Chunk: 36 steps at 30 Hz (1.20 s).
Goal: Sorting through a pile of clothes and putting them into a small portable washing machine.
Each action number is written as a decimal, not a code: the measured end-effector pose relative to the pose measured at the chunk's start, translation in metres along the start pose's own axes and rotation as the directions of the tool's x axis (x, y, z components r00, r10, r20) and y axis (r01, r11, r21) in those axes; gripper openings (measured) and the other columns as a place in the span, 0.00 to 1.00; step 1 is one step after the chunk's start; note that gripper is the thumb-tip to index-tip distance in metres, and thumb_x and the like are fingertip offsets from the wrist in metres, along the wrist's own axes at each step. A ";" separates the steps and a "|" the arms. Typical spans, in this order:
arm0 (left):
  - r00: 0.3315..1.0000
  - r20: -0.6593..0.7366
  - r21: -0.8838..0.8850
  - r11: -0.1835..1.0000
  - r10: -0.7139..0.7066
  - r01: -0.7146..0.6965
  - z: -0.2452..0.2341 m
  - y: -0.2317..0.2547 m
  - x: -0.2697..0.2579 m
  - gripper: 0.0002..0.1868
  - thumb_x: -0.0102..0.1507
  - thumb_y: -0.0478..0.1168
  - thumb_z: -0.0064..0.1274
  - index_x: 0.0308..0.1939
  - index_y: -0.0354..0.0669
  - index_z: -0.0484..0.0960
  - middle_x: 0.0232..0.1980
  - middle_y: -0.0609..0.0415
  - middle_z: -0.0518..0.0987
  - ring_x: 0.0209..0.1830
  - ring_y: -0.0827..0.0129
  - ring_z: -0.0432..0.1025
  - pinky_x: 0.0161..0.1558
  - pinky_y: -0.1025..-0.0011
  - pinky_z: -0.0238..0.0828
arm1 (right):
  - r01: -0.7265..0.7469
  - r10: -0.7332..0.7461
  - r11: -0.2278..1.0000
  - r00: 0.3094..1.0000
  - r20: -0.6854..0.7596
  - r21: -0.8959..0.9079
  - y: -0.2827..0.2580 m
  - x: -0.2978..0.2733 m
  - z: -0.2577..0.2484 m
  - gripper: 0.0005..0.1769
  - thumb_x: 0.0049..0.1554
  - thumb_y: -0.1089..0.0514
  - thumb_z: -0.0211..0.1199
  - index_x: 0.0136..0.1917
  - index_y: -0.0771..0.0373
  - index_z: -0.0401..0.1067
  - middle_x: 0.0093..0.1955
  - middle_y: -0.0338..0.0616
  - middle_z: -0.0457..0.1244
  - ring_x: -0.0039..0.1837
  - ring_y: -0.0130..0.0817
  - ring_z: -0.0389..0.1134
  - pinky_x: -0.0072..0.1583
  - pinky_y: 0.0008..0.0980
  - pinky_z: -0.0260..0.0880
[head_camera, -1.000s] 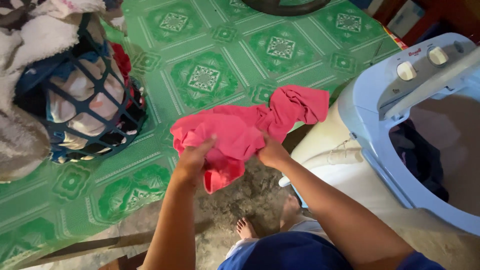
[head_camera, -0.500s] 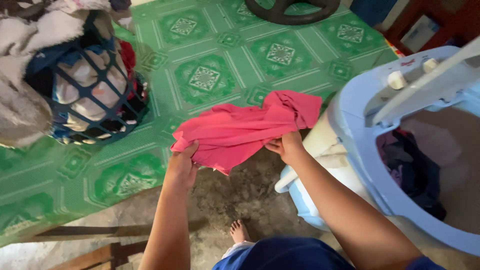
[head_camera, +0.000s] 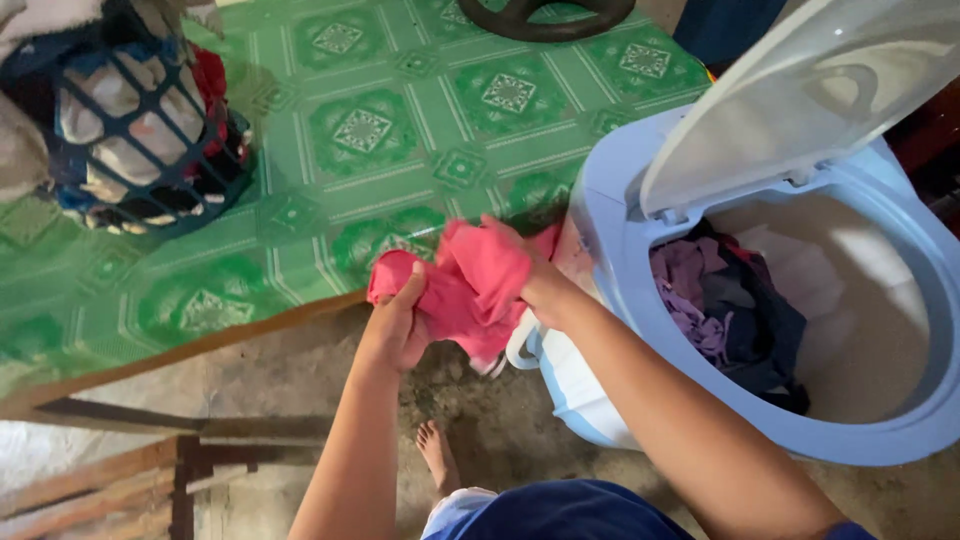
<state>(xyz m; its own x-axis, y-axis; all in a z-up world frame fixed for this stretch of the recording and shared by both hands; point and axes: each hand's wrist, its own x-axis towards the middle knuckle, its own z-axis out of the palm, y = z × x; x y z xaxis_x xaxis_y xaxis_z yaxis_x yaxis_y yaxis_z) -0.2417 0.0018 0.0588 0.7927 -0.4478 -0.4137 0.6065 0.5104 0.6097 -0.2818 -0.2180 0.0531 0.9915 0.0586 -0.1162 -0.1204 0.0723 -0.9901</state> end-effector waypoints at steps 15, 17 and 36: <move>0.941 0.006 -0.048 0.940 0.337 -0.337 0.010 -0.027 -0.072 0.06 0.65 0.29 0.49 0.46 0.37 0.78 0.41 0.50 0.81 0.40 0.64 0.80 0.43 0.66 0.80 | -0.257 0.209 0.961 0.917 -0.339 -0.103 0.130 -0.068 -0.031 0.31 0.51 0.64 0.63 0.69 0.64 0.68 0.53 0.50 0.71 0.53 0.36 0.73 0.54 0.32 0.72; 0.936 0.112 -0.049 0.943 0.334 -0.330 -0.019 -0.038 -0.055 0.01 0.71 0.31 0.52 0.45 0.35 0.77 0.41 0.49 0.80 0.38 0.64 0.77 0.37 0.68 0.75 | -0.303 0.234 0.928 0.928 -0.290 -0.219 0.133 -0.068 -0.022 0.41 0.47 0.63 0.69 0.73 0.61 0.62 0.54 0.50 0.70 0.55 0.37 0.73 0.55 0.32 0.72; 0.889 0.369 -0.388 0.914 0.272 -0.118 0.020 0.084 -0.176 0.21 0.68 0.45 0.53 0.59 0.35 0.73 0.53 0.44 0.81 0.54 0.56 0.77 0.59 0.58 0.76 | 0.169 -0.146 0.984 0.942 0.302 -0.052 0.142 -0.019 0.083 0.30 0.52 0.58 0.70 0.65 0.60 0.65 0.61 0.38 0.64 0.61 0.30 0.66 0.60 0.36 0.68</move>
<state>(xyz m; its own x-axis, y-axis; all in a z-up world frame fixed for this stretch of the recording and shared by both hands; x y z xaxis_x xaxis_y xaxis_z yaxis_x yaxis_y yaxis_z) -0.3309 0.1091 0.1961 0.8464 -0.5304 0.0477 0.4847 0.8044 0.3436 -0.3220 -0.1266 -0.0793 0.9367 0.3452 0.0590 0.0520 0.0295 -0.9982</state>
